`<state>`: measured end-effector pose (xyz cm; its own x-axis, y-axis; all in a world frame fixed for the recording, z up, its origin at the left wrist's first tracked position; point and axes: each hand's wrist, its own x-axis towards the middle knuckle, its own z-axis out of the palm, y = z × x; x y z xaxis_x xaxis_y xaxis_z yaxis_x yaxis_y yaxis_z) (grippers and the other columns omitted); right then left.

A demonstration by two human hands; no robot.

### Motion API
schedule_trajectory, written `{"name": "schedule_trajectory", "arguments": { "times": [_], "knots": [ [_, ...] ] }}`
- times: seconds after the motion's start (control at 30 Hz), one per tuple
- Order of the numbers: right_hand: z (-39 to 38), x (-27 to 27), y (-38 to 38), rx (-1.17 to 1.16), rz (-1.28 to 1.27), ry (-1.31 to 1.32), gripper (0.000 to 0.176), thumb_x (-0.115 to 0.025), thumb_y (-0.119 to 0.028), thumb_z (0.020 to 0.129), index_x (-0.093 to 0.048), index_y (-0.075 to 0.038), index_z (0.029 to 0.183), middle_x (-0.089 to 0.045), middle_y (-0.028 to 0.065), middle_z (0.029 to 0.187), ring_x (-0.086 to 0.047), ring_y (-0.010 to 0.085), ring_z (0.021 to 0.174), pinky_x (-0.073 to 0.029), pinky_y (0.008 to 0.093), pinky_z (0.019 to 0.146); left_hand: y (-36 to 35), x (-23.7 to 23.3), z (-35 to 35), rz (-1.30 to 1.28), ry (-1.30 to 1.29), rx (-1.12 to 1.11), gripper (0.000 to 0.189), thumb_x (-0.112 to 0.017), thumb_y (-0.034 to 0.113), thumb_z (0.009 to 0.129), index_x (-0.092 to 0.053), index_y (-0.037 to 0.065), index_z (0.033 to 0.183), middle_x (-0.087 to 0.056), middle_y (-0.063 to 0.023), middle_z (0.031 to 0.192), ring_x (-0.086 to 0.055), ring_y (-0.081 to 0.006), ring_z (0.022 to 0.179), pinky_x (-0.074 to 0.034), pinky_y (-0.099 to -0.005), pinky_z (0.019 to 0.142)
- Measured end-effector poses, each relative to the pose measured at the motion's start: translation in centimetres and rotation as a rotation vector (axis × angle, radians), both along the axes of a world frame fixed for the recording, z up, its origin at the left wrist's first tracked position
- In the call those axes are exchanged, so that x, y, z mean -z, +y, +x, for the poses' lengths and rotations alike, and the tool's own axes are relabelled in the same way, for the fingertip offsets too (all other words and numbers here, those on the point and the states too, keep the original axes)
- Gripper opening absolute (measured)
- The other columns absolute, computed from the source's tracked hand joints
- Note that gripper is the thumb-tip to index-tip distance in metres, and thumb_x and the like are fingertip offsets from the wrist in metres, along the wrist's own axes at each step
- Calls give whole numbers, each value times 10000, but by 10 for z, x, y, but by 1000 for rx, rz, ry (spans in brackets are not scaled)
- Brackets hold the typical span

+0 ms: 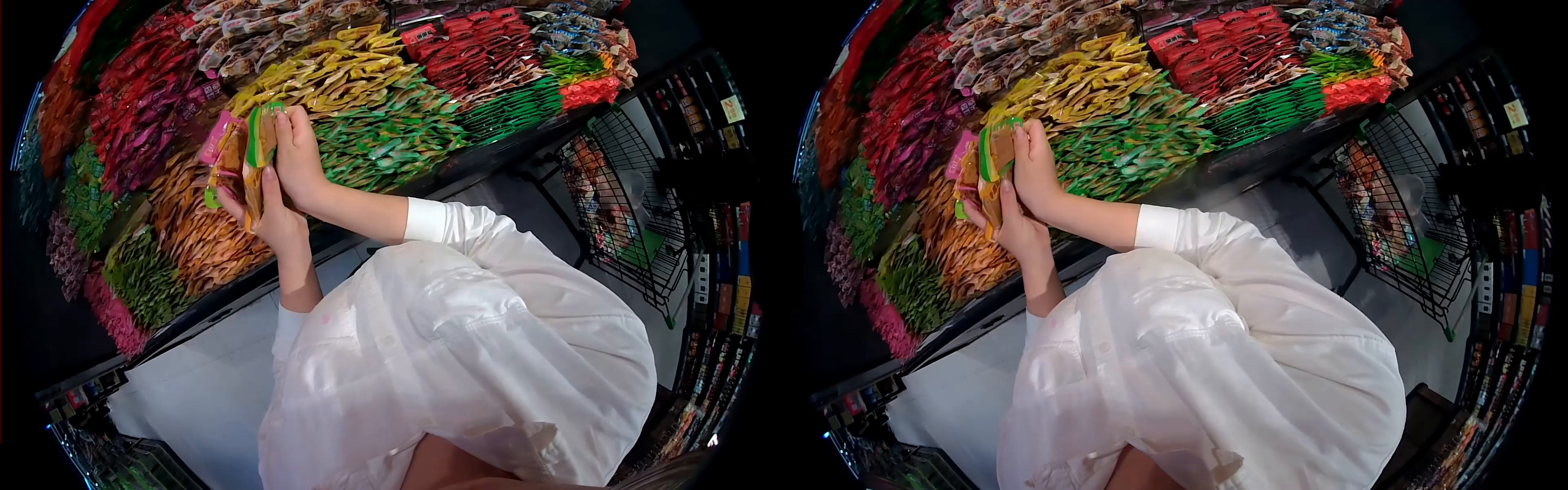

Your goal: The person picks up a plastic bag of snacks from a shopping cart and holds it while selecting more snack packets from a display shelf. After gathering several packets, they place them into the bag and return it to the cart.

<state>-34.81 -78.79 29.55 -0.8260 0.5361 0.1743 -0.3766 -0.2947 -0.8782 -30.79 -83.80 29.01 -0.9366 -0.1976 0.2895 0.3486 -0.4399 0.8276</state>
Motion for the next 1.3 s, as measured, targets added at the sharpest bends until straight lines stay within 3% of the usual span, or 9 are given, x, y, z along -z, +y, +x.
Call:
{"name": "schedule_trajectory", "arguments": {
  "times": [0.1, 0.23, 0.27, 0.43, 0.5, 0.9, 1.13, 1.23, 1.3],
  "knots": [
    [-3, 7, -8, -16, 5, -19, 232, -369, -227, 967, -394, -29, 849, -421, 63, 712, -387, 137, 642, -375, 300, 613, 0, -14, 11, 142, -100, -48, 634, -560, 1, 854, -185, 63, 1360, -385, -118, 1310, -454, -202, 1138, -405, -337, 933],
    [2, 1, -3, -144, 18, -26, 199, -383, -205, 966, -416, -47, 851, -425, 7, 764, -377, 80, 702, -367, 244, 664, -26, 4, 2, -218, -75, -93, 558, -546, 92, 885, -214, 77, 1334, -463, -46, 1234, -492, -128, 1068, -418, -273, 888],
    [3, 0, 0, -143, 18, -26, 199, -383, -205, 966, -416, -47, 851, -425, 7, 764, -377, 80, 702, -367, 244, 664, -19, -1, -1, 106, -49, -32, 487, -544, 77, 882, -298, 51, 1301, -507, -50, 1200, -523, -134, 1041, -453, -276, 845],
    [2, -2, 36, -203, -148, -94, 187, -390, -236, 966, -434, -75, 882, -483, -4, 810, -461, 91, 692, -415, 255, 653, -38, 0, -10, 317, -139, 136, 352, -527, 77, 888, -448, 41, 1229, -534, -103, 1189, -534, -202, 1064, -458, -355, 906],
    [17, -22, 65, -230, -430, -185, 179, -374, -237, 968, -416, -66, 933, -519, 33, 803, -529, 125, 663, -468, 262, 571, -48, 4, -12, 446, -178, 347, 373, -518, 108, 899, -419, 38, 1252, -516, -119, 1214, -512, -238, 1105, -419, -408, 971],
    [68, 7, 220, -100, -191, -55, 207, -540, -124, 893, -516, -39, 1080, -580, 80, 1035, -613, 187, 885, -549, 276, 747, -86, 11, 4, 595, -297, 203, 411, -550, 96, 879, -414, 31, 1262, -522, -117, 1212, -521, -247, 1097, -433, -417, 957],
    [87, -8, 207, -226, 651, -68, 212, -562, -19, 844, -618, -32, 1048, -620, 29, 957, -568, 88, 801, -449, 224, 676, -80, 15, 11, 555, -346, 196, 412, -558, 102, 875, -419, 35, 1257, -530, -106, 1200, -529, -245, 1084, -453, -419, 927],
    [83, -9, 190, -82, 1134, 86, 241, -584, 29, 788, -644, -80, 994, -633, 79, 921, -612, 200, 785, -475, 273, 663, -78, 19, 12, 510, -348, 216, 413, -555, 104, 876, -418, 42, 1260, -533, -98, 1197, -534, -245, 1076, -464, -424, 910],
    [81, -1, 187, -84, 1127, 8, 226, -584, 18, 787, -645, -82, 980, -638, 84, 919, -613, 259, 792, -485, 301, 666, -78, 21, 13, 519, -375, 262, 412, -546, 102, 880, -413, 52, 1266, -529, -93, 1203, -539, -245, 1068, -468, -428, 900]
  ]
}}
